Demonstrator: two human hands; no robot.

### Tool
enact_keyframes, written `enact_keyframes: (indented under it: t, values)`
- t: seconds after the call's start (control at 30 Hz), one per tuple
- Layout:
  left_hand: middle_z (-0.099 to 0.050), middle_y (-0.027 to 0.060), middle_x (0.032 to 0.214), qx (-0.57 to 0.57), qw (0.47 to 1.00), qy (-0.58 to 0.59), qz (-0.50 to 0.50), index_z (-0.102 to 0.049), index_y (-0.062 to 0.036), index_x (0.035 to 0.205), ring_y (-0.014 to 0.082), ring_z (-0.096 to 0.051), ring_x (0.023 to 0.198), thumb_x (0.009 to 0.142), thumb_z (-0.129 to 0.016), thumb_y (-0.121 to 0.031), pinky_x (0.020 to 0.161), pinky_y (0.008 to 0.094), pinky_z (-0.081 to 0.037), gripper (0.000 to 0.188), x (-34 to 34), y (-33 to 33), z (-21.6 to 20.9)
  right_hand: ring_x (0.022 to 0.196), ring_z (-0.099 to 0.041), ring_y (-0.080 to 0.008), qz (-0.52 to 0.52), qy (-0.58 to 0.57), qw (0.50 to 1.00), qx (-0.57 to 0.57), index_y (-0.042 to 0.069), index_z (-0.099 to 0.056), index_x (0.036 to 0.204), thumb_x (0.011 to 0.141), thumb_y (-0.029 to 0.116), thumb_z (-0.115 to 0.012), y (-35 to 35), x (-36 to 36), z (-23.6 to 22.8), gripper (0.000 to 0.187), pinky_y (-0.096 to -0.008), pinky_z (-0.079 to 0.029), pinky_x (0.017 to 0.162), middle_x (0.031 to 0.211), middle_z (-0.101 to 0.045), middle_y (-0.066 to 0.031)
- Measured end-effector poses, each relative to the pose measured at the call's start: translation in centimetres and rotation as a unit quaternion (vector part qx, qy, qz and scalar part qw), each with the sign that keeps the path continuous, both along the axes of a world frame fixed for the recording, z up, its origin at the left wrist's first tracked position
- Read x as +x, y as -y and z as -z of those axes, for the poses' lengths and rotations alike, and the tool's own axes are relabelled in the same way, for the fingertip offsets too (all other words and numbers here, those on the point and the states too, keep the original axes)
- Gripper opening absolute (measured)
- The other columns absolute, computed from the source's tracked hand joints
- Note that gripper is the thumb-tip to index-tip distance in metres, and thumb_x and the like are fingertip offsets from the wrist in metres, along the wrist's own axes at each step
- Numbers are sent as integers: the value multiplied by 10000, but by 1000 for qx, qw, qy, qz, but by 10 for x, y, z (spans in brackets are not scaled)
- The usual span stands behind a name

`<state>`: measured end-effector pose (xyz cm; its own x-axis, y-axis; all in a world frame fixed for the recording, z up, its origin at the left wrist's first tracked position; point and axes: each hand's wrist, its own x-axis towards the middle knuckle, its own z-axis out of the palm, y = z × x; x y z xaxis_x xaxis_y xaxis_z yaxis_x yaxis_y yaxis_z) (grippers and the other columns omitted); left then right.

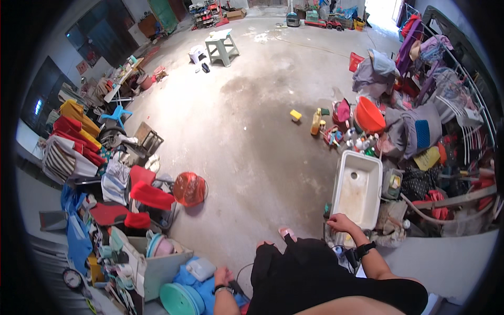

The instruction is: The person washes an undergarment in a basin by hand, rinses it with water from a small container, and hangs it on a hanger in an indoor area. Then the person walks into a larger storage room, removes a piece of ginger from a box, and peels the ginger by hand while standing over a trash can.

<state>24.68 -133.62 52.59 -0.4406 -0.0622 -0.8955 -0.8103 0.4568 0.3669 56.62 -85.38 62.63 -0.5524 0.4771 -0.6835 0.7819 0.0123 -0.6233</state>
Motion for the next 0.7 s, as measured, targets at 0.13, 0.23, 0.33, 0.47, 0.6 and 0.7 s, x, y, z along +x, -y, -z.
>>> enact_keyframes:
  t: [0.13,0.23,0.33,0.47,0.6,0.7]
  values:
    - [-518,71,680,-6,986,-60,-154,-521,-48,826,197,-559,600,811,-506,-108,483,358,-476,63,-43,-14,-2,592,-639,-237,-2,-25,998,51,-19,-631,815,801,239,-565,-66,-75,5,267,-340,-508,613,682,-638,-143]
    - [-477,80,562,1,972,18,-234,-475,-65,680,259,-496,458,775,-596,-162,440,429,-453,183,-84,21,52,660,-628,-314,-130,19,984,124,9,-642,810,777,260,-559,-105,-150,-1,266,-379,-500,654,708,-631,-172]
    - [-521,71,611,-22,973,75,-219,-514,-80,698,261,-513,496,769,-561,-153,460,431,-454,112,-148,-4,103,738,-615,-351,-126,39,978,163,14,-652,829,779,271,-562,-131,-194,14,276,-408,-490,697,733,-625,-192]
    - [-491,42,611,58,989,38,-130,-519,-107,705,212,-491,500,798,-513,-176,438,383,-422,116,-305,-132,132,649,-649,-212,-128,119,976,128,8,-643,893,821,267,-572,-167,-231,20,278,-338,-517,577,723,-650,-115]
    - [-462,13,610,233,967,-95,-48,-525,-133,712,164,-469,504,826,-466,-199,417,336,-391,144,-478,-334,101,644,-646,-161,-1,163,987,-4,-11,-634,910,852,251,-558,-202,-288,-23,278,-289,-525,573,727,-647,-85]
    - [-550,29,720,157,962,-220,48,-583,-71,858,120,-517,621,799,-528,-95,463,248,-428,85,-558,-513,22,650,-653,-210,69,170,982,53,-7,-648,866,829,243,-567,-230,-317,-15,266,-331,-513,630,727,-655,-128]
